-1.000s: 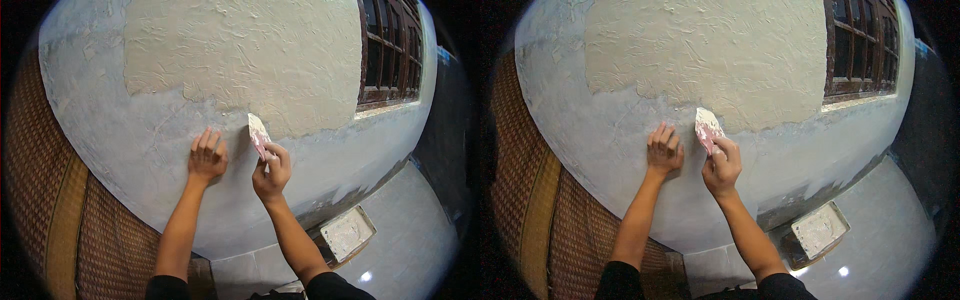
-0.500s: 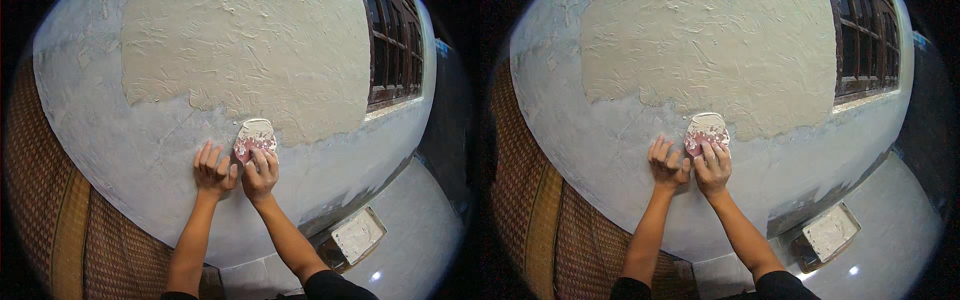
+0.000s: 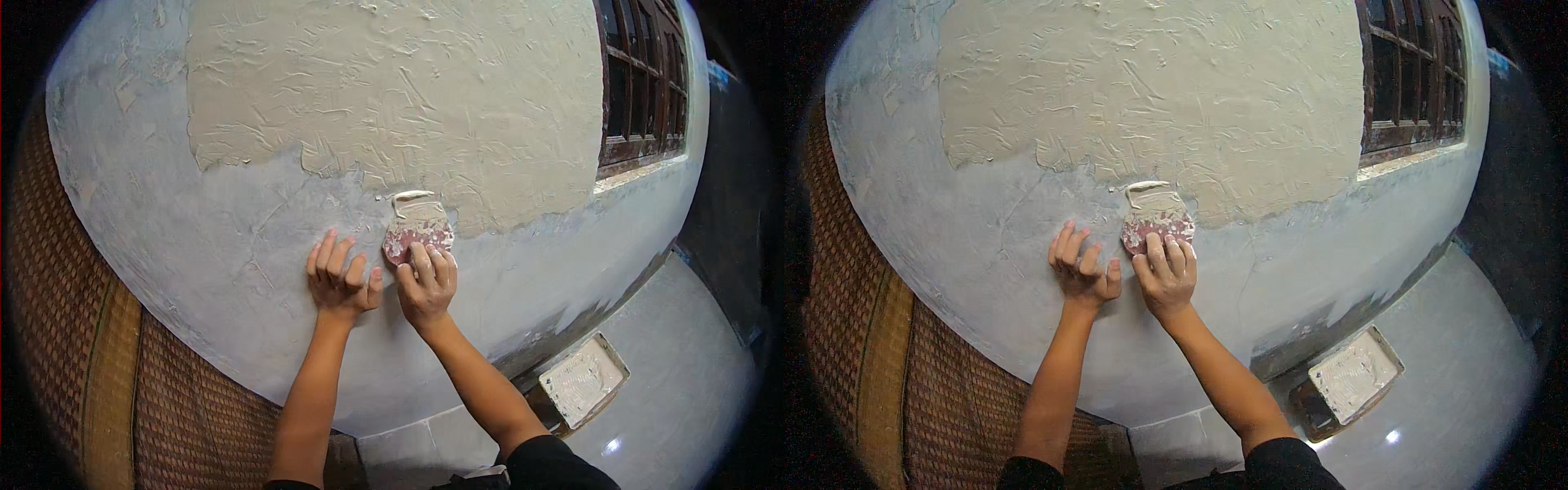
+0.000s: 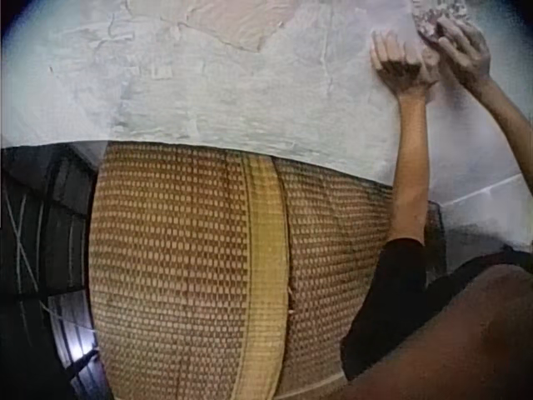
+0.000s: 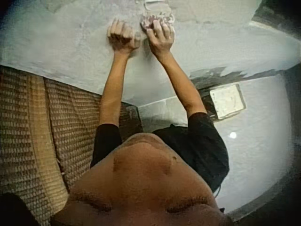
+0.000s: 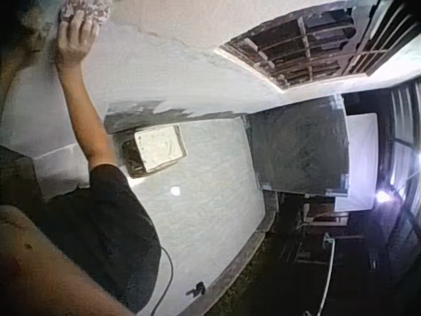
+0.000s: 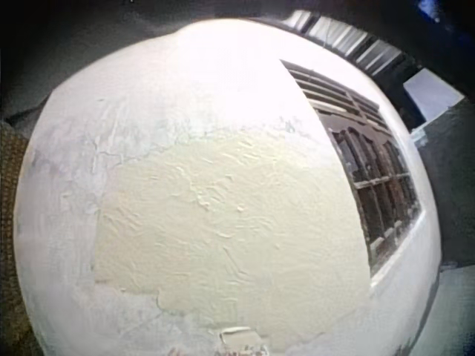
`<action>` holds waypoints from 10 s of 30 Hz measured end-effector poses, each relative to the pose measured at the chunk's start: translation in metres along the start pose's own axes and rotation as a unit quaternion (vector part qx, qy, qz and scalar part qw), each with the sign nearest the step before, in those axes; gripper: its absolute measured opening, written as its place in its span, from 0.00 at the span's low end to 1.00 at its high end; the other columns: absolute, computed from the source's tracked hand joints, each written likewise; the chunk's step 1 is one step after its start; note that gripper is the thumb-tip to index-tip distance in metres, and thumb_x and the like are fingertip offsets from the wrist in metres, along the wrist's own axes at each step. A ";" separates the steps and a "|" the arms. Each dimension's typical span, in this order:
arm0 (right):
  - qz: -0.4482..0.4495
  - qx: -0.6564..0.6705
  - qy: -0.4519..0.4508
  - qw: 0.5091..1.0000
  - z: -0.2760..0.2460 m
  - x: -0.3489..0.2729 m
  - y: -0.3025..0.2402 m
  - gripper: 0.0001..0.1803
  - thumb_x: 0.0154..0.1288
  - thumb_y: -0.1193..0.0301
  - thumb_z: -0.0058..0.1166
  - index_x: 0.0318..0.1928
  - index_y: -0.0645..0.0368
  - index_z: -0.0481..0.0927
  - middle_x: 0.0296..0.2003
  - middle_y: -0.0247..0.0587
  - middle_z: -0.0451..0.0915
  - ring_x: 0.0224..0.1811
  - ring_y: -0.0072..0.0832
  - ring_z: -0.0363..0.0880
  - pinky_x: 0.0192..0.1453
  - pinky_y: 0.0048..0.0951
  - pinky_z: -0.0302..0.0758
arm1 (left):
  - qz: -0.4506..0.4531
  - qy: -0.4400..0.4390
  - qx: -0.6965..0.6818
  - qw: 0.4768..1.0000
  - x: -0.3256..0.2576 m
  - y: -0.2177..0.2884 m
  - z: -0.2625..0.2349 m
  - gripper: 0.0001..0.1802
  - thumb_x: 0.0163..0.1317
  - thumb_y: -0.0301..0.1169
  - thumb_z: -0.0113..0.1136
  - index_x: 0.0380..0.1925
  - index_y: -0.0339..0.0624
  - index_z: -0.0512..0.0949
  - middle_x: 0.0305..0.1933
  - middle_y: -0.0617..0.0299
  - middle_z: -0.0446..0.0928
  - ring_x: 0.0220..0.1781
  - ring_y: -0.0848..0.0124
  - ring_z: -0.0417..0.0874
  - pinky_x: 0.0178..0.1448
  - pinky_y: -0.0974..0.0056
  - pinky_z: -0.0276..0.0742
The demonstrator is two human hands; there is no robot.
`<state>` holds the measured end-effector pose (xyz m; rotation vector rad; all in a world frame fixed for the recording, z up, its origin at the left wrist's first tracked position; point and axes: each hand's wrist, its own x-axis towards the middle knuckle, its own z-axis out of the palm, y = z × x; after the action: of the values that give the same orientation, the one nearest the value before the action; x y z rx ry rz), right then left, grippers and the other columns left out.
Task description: The person applies wall putty to a wall surface using a putty knife to create a textured finish.
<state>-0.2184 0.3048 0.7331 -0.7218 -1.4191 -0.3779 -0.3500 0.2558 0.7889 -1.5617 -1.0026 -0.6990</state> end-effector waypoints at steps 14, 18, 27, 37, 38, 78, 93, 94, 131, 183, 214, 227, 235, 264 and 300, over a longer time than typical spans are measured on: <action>0.150 0.276 -0.044 0.949 -0.095 0.070 0.053 0.13 0.54 0.87 0.52 0.41 0.62 0.77 0.33 0.48 0.78 0.34 0.44 0.76 0.37 0.36 0.72 | -0.017 -0.006 0.004 1.000 0.013 0.009 -0.006 0.16 0.59 0.41 0.52 0.45 0.53 0.65 0.54 0.60 0.67 0.64 0.58 0.67 0.64 0.51 0.57; 0.179 0.358 -0.084 0.912 -0.080 0.108 0.079 0.12 0.58 0.84 0.50 0.44 0.63 0.75 0.36 0.50 0.79 0.39 0.46 0.79 0.42 0.38 0.73 | 0.002 0.030 -0.009 0.999 0.029 0.019 0.003 0.19 0.57 0.40 0.55 0.47 0.51 0.65 0.55 0.56 0.66 0.62 0.54 0.66 0.63 0.48 0.57; 0.124 0.361 -0.163 0.910 -0.050 0.139 0.083 0.11 0.60 0.77 0.52 0.44 0.59 0.76 0.37 0.47 0.81 0.42 0.45 0.78 0.51 0.41 0.65 | 0.003 0.060 0.026 0.998 0.035 0.022 0.010 0.15 0.59 0.41 0.52 0.43 0.51 0.64 0.52 0.57 0.67 0.59 0.55 0.68 0.59 0.52 0.59; 0.135 0.344 -0.083 0.925 -0.052 0.140 0.083 0.10 0.60 0.82 0.50 0.43 0.68 0.76 0.33 0.54 0.82 0.36 0.40 0.85 0.42 0.34 0.77 | -0.003 0.051 0.036 0.998 0.036 0.024 0.007 0.16 0.59 0.41 0.51 0.44 0.51 0.64 0.51 0.57 0.66 0.59 0.56 0.68 0.59 0.52 0.59; 0.182 0.359 -0.060 0.913 -0.055 0.144 0.084 0.10 0.60 0.82 0.50 0.43 0.68 0.75 0.34 0.54 0.82 0.36 0.39 0.84 0.43 0.34 0.77 | -0.004 0.048 0.035 0.998 0.038 0.024 0.007 0.16 0.59 0.41 0.51 0.44 0.51 0.63 0.51 0.57 0.66 0.59 0.56 0.68 0.59 0.52 0.59; 0.419 0.437 0.006 0.796 -0.052 0.091 0.093 0.12 0.65 0.79 0.48 0.49 0.66 0.70 0.41 0.43 0.75 0.44 0.27 0.74 0.52 0.31 0.71 | -0.015 0.061 0.046 0.997 0.049 0.030 -0.005 0.15 0.59 0.42 0.51 0.44 0.53 0.65 0.51 0.61 0.69 0.59 0.60 0.69 0.58 0.55 0.61; 0.321 0.443 -0.034 0.836 -0.075 0.121 0.080 0.10 0.63 0.79 0.49 0.45 0.64 0.71 0.33 0.45 0.79 0.40 0.28 0.77 0.46 0.29 0.74 | -0.011 0.051 0.050 0.997 0.048 0.029 -0.009 0.16 0.60 0.41 0.51 0.45 0.52 0.64 0.50 0.58 0.68 0.57 0.56 0.69 0.58 0.52 0.60; 0.263 0.456 -0.075 0.847 -0.073 0.131 0.074 0.10 0.61 0.78 0.51 0.43 0.62 0.73 0.33 0.48 0.80 0.40 0.34 0.80 0.49 0.37 0.70 | -0.012 0.051 0.055 0.997 0.047 0.030 -0.009 0.15 0.61 0.41 0.50 0.45 0.52 0.64 0.50 0.58 0.67 0.57 0.56 0.69 0.58 0.52 0.60; 0.043 0.355 -0.139 0.923 -0.072 0.212 0.086 0.11 0.56 0.77 0.51 0.41 0.56 0.76 0.33 0.44 0.83 0.38 0.44 0.81 0.53 0.45 0.61 | -0.022 0.074 0.071 0.994 0.049 0.036 -0.003 0.14 0.64 0.43 0.48 0.45 0.51 0.65 0.51 0.59 0.68 0.58 0.58 0.68 0.60 0.52 0.58; 0.636 0.579 0.130 0.493 -0.087 0.037 0.024 0.17 0.67 0.79 0.50 0.54 0.63 0.61 0.44 0.46 0.76 0.46 0.24 0.75 0.50 0.26 0.74 | -0.016 0.072 0.074 0.995 0.052 0.030 -0.013 0.15 0.59 0.42 0.49 0.44 0.52 0.64 0.50 0.59 0.67 0.56 0.58 0.70 0.59 0.53 0.60; 0.600 0.610 0.111 0.505 -0.083 0.017 0.010 0.19 0.68 0.79 0.49 0.56 0.62 0.59 0.46 0.46 0.77 0.45 0.23 0.75 0.47 0.23 0.72 | -0.022 0.079 0.085 0.993 0.047 0.027 -0.016 0.15 0.60 0.42 0.49 0.44 0.53 0.64 0.49 0.60 0.69 0.56 0.58 0.70 0.58 0.54 0.61; 0.584 0.628 0.108 0.503 -0.081 0.016 0.007 0.20 0.68 0.79 0.49 0.57 0.63 0.59 0.48 0.48 0.76 0.49 0.24 0.75 0.54 0.24 0.71 | -0.009 0.068 0.066 0.995 0.046 0.027 -0.019 0.16 0.58 0.41 0.49 0.43 0.49 0.63 0.49 0.56 0.67 0.55 0.55 0.67 0.60 0.50 0.58; 0.623 0.615 0.125 0.466 -0.082 0.009 0.014 0.20 0.69 0.77 0.50 0.57 0.62 0.60 0.48 0.45 0.75 0.48 0.24 0.75 0.52 0.24 0.73 | -0.019 0.083 0.085 0.993 0.046 0.027 -0.018 0.15 0.60 0.43 0.49 0.44 0.52 0.64 0.49 0.60 0.68 0.55 0.58 0.71 0.57 0.54 0.60; 0.544 0.590 0.080 0.591 -0.083 0.027 0.031 0.15 0.69 0.77 0.50 0.53 0.66 0.66 0.44 0.41 0.77 0.45 0.21 0.75 0.51 0.22 0.72 | -0.011 0.059 0.079 0.995 0.043 0.027 -0.021 0.16 0.57 0.40 0.49 0.43 0.49 0.64 0.49 0.57 0.67 0.54 0.57 0.67 0.59 0.52 0.59; 0.550 0.628 0.083 0.545 -0.069 0.019 0.035 0.19 0.70 0.76 0.49 0.58 0.68 0.62 0.51 0.48 0.75 0.51 0.26 0.74 0.58 0.28 0.70 | -0.021 0.066 0.087 0.994 0.043 0.028 -0.023 0.16 0.56 0.39 0.50 0.43 0.49 0.64 0.48 0.57 0.66 0.55 0.56 0.67 0.60 0.52 0.59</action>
<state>-0.1407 0.2887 0.7445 -0.1779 -0.4804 1.4472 -0.3033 0.2426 0.8178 -1.3289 -0.9737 -0.7152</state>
